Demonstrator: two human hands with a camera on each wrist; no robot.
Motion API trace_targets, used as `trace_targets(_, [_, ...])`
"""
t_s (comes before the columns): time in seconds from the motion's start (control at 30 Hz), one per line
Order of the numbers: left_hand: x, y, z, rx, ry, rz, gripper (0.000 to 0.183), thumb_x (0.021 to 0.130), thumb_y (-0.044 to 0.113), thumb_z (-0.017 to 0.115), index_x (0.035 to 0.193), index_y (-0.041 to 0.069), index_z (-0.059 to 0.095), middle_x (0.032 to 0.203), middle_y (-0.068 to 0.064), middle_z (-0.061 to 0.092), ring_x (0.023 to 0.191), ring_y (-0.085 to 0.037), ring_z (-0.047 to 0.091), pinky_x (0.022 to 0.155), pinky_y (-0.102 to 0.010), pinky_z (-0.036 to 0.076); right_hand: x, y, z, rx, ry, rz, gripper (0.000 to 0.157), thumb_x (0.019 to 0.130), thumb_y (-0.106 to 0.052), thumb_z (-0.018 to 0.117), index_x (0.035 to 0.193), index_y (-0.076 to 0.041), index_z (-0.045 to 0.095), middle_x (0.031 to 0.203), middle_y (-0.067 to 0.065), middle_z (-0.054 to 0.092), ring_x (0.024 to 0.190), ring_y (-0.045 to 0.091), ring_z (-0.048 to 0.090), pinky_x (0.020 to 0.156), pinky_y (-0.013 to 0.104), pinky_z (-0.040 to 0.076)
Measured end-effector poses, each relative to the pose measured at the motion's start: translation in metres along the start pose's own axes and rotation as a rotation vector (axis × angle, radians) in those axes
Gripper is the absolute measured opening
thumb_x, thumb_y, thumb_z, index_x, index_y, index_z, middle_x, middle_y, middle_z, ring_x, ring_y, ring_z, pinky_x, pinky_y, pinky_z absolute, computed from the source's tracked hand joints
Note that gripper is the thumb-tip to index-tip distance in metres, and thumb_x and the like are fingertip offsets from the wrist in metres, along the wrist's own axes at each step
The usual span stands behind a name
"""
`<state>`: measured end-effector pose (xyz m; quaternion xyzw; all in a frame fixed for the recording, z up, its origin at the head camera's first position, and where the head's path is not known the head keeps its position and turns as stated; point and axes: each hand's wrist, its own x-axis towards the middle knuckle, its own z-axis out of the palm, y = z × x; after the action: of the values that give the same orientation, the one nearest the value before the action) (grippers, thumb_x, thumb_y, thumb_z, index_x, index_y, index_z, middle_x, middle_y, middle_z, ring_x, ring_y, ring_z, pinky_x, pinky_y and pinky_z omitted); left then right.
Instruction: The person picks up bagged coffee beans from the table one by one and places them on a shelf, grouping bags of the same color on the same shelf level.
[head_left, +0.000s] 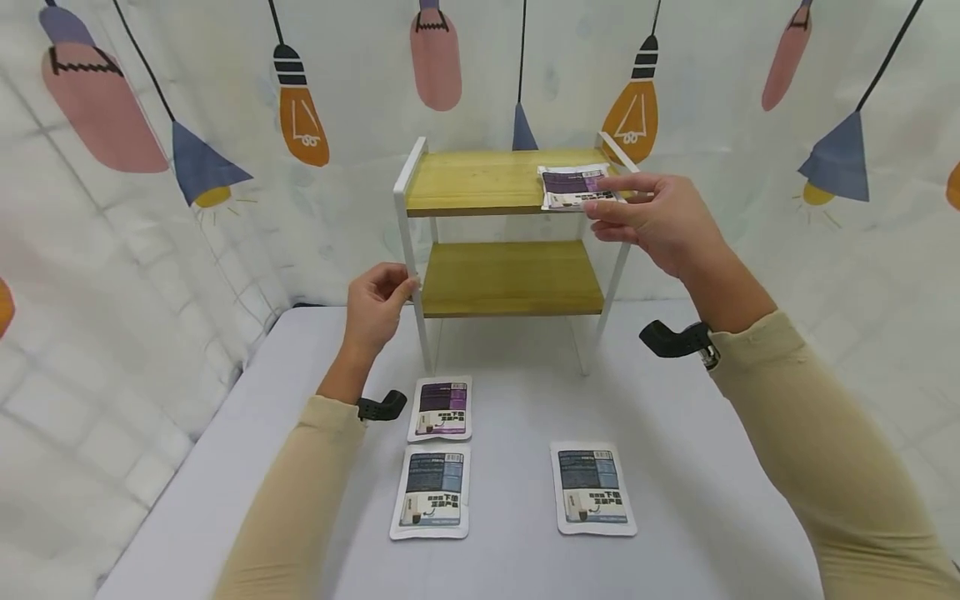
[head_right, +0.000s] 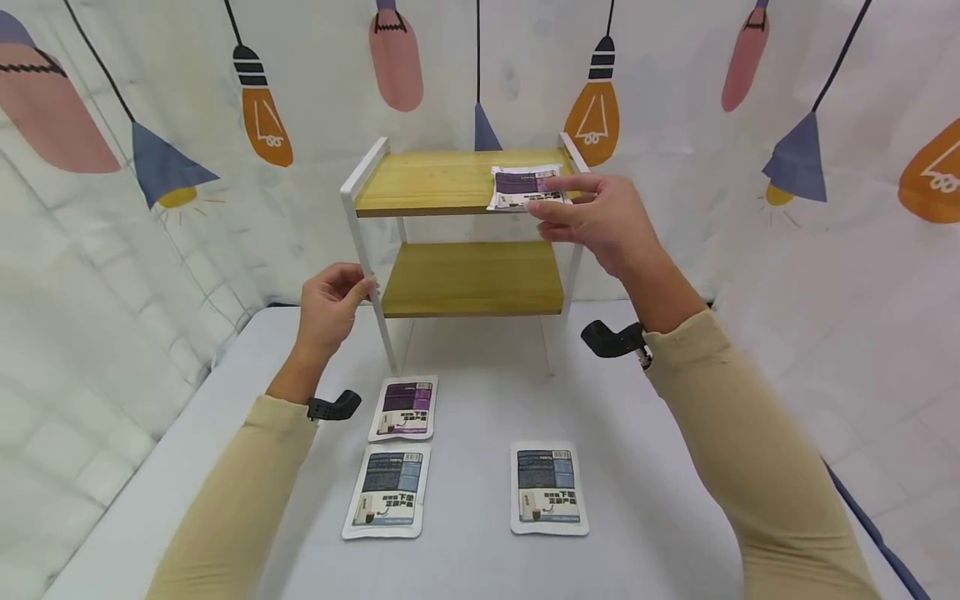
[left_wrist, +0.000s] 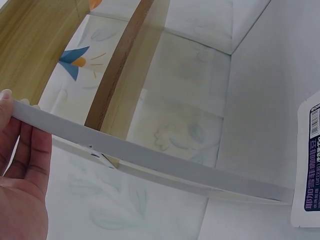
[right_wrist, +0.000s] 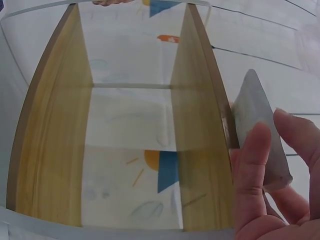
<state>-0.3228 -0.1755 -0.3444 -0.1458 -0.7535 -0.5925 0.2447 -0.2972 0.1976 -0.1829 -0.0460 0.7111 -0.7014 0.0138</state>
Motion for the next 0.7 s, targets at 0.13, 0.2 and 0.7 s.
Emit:
trace_targets(0.13, [0.001,0.001,0.005,-0.009,0.0,0.006,0.024,0.096,0.018,0.074,0.11,-0.002,0.071,0.093,0.005,0.066,0.083,-0.017,0.063,0.076,-0.02,0.057,0.0,-0.004,-0.001,-0.022,0.03,-0.004,0.074,0.07,-0.023,0.094,0.137,-0.008,0.065,0.122,0.009,0.06,0.08,0.019,0.076,0.075,0.024,0.062])
trace_targets(0.2, [0.002,0.001,0.003,0.003,0.006,0.0,0.025,0.096,0.02,0.074,0.111,0.0,0.071,0.094,0.006,0.067,0.084,-0.016,0.063,0.077,-0.02,0.058,0.002,-0.004,0.002,-0.03,0.044,-0.011,0.072,0.071,-0.023,0.093,0.136,-0.008,0.066,0.121,0.009,0.061,0.079,0.019,0.076,0.074,0.024,0.062])
trace_targets(0.7, [-0.002,0.002,0.001,0.018,-0.003,-0.032,0.023,0.097,0.01,0.071,0.113,-0.006,0.068,0.094,0.006,0.066,0.085,-0.018,0.064,0.078,-0.015,0.056,0.005,0.008,0.005,-0.01,0.084,-0.077,0.065,0.076,-0.02,0.09,0.133,-0.001,0.066,0.098,0.007,0.072,0.07,0.02,0.076,0.068,0.027,0.063])
